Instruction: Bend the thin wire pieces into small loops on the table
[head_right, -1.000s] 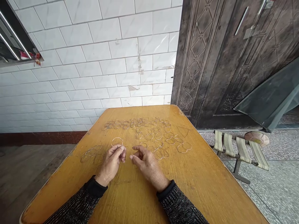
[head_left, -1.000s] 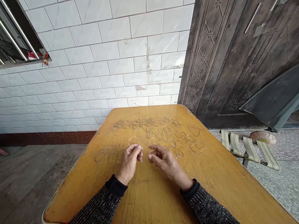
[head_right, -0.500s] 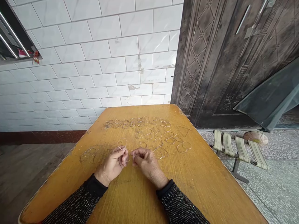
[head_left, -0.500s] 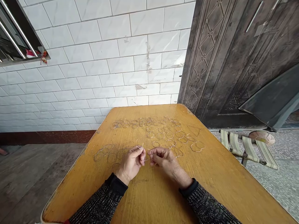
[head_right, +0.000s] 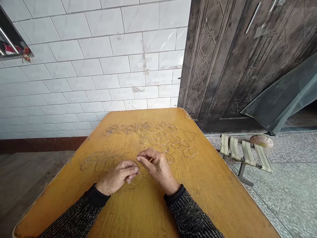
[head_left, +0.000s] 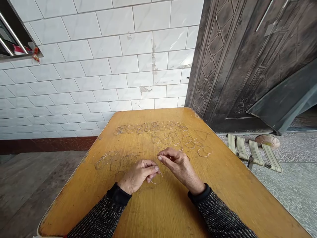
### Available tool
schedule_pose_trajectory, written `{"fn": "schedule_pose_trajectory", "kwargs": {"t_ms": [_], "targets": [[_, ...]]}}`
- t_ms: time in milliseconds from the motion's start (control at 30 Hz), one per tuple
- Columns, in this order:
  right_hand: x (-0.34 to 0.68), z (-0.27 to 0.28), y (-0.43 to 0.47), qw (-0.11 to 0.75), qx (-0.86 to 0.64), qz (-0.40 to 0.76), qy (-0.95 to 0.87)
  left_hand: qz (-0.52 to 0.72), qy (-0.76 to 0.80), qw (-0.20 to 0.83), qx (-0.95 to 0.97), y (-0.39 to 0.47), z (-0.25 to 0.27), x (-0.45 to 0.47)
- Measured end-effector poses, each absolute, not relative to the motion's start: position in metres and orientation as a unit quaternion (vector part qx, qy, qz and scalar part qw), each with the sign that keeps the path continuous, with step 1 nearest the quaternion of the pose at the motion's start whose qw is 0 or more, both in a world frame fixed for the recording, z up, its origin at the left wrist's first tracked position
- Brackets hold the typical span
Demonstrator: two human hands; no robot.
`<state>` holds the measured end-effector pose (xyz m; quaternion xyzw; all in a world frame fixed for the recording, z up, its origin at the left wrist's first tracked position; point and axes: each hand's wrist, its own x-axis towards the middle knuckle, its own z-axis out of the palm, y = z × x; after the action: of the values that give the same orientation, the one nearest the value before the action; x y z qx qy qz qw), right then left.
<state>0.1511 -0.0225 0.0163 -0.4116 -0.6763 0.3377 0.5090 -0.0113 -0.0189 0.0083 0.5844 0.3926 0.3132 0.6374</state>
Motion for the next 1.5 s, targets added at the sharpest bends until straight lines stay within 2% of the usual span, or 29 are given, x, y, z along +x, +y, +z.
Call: {"fn": "schedule_pose_trajectory", "kwargs": {"t_ms": [233,367,633,1000,1233,1500], "targets": [[0.1534,0.0158,-0.0239,0.443,-0.433,0.317,-0.718,0.252,0.413,0.494,0.722,-0.0231,0.0163,-0.0102],[0.1547,0.0181,-0.0234,0.415,-0.447,0.286,-0.739,0.248,0.427,0.454,0.742,-0.0228,0.0164,-0.0099],[0.1556,0.0204,-0.0265,0.418,-0.478,0.172,-0.753,0.263,0.428,0.476,0.722,-0.0207,0.0104,-0.0107],[0.1589,0.0211,-0.0253,0.409,-0.421,0.072,-0.806,0.281,0.406,0.560,0.665,-0.0201,0.0113,-0.0123],[0.1583,0.0234,-0.0289,0.419,-0.403,0.141,-0.801,0.284,0.404,0.549,0.674,-0.0204,0.0142,-0.0120],[0.1559,0.0216,-0.0271,0.402,-0.419,0.276,-0.766,0.245,0.413,0.435,0.761,-0.0200,0.0162,-0.0121]]}}
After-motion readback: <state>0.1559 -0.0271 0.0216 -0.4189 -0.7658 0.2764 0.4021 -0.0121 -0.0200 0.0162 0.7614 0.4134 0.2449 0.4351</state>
